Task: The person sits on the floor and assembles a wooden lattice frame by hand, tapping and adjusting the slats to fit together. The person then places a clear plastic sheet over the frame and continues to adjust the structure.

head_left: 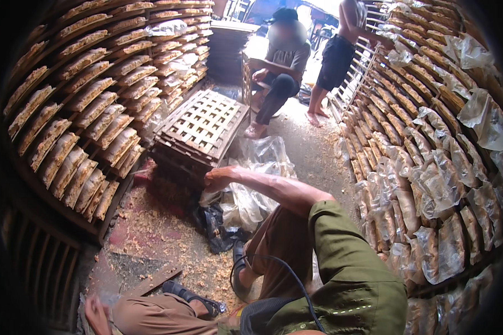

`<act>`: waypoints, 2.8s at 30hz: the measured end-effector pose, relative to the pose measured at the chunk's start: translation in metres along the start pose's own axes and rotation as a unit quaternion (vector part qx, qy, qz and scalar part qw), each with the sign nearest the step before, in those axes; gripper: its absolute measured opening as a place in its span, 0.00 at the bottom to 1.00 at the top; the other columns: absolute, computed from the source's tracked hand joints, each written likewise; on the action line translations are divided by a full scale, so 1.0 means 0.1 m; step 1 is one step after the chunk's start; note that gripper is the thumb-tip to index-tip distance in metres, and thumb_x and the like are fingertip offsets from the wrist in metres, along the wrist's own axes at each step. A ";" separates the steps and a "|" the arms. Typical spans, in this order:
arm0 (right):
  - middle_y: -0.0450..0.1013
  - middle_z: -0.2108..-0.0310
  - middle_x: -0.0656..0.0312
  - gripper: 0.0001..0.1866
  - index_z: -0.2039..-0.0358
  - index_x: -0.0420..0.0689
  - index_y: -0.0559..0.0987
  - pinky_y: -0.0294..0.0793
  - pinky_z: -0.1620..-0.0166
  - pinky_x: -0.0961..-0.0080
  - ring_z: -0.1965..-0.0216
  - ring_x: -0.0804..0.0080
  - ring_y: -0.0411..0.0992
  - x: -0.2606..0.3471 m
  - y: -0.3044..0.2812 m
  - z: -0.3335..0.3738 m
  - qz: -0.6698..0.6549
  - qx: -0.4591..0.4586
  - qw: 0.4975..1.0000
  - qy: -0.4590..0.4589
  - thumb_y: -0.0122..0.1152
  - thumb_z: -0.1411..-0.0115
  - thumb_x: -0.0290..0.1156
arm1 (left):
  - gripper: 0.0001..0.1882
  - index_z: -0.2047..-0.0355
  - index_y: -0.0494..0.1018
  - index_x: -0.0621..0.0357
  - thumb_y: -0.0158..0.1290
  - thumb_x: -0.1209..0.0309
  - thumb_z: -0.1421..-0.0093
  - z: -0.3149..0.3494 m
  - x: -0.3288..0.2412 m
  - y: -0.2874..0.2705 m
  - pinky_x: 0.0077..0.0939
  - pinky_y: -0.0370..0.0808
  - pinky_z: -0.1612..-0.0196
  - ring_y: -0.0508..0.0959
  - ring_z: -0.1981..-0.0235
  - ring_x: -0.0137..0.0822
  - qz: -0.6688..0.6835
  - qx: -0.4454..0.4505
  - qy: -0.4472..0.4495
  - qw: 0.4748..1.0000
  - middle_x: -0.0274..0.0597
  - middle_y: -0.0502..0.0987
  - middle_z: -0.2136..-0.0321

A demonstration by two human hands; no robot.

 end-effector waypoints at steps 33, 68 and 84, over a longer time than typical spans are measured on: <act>0.70 0.43 0.28 0.23 0.60 0.40 0.87 0.81 0.48 0.42 0.49 0.32 0.78 -1.56 -0.31 -1.07 0.060 -0.328 0.925 0.185 0.71 0.44 0.48 | 0.24 0.43 0.77 0.62 0.59 0.56 0.31 -0.61 -2.44 1.75 0.50 0.78 0.46 0.82 0.51 0.61 -0.213 0.386 0.211 0.873 0.61 0.83 0.58; 0.75 0.37 0.58 0.30 0.34 0.47 0.75 0.72 0.34 0.49 0.32 0.59 0.71 1.78 -2.97 1.24 -0.556 -0.315 0.724 -0.260 0.61 0.28 0.52 | 0.48 0.24 0.57 0.60 0.66 0.49 0.35 -0.59 -3.44 1.85 0.50 0.70 0.28 0.70 0.29 0.55 -0.055 0.170 0.390 0.903 0.62 0.66 0.29; 0.67 0.27 0.54 0.42 0.27 0.49 0.70 0.65 0.32 0.39 0.27 0.56 0.65 2.20 -2.23 0.72 -0.360 -0.341 0.860 -0.120 0.61 0.31 0.64 | 0.21 0.61 0.83 0.59 0.58 0.52 0.25 -1.07 -3.01 1.18 0.26 0.69 0.66 0.72 0.72 0.23 0.211 -0.127 0.297 0.922 0.28 0.79 0.74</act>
Point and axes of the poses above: each hand's wrist, its own z-axis away from the middle knuckle, its own y-axis out of the palm, x = y × z, the point moved 5 cm from there along -z, towards the middle knuckle
